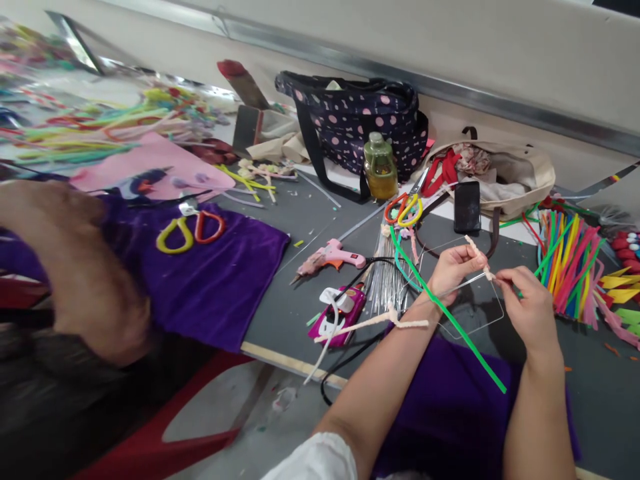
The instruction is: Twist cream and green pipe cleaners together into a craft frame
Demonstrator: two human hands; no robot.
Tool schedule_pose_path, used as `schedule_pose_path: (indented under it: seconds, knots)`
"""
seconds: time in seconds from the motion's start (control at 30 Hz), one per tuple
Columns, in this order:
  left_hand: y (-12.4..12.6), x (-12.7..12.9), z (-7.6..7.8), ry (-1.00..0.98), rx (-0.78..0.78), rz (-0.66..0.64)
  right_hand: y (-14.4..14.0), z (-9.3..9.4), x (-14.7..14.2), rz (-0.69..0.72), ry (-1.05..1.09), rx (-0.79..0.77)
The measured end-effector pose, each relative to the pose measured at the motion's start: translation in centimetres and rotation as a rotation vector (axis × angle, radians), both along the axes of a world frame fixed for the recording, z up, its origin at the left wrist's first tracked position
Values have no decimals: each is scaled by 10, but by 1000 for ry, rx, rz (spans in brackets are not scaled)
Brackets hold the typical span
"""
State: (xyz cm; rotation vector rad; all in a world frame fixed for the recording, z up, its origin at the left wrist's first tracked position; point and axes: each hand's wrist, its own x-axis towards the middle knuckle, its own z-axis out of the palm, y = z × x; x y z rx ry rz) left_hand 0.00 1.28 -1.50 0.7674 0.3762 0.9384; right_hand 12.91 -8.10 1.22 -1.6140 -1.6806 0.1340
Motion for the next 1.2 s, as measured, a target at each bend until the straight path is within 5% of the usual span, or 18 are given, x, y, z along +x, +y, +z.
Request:
schedule_pose_path:
  seconds: [0.17,0.4,0.47,0.6,0.67,0.93,1.2]
  knots:
    - [-1,1,2,19,2,23,3,-3,0,-51,-54,101]
    - [1,-2,7,5,9,123,5,-2,-10,-182,161,265]
    - [1,-3,8,14,30,142,1,-1,-7,-125,328,119]
    - [2,-4,8,17,51,150,-1,-6,1,116,745,-451]
    - [2,-5,8,11,55,152,1,-10,2,154,926,-512]
    - [-1,-4,10,11,7,163,16,-21,-18,213,1319,-466]
    - [-3,0,10,-7,46,139,22,-20,-26,-87,1377,-216]
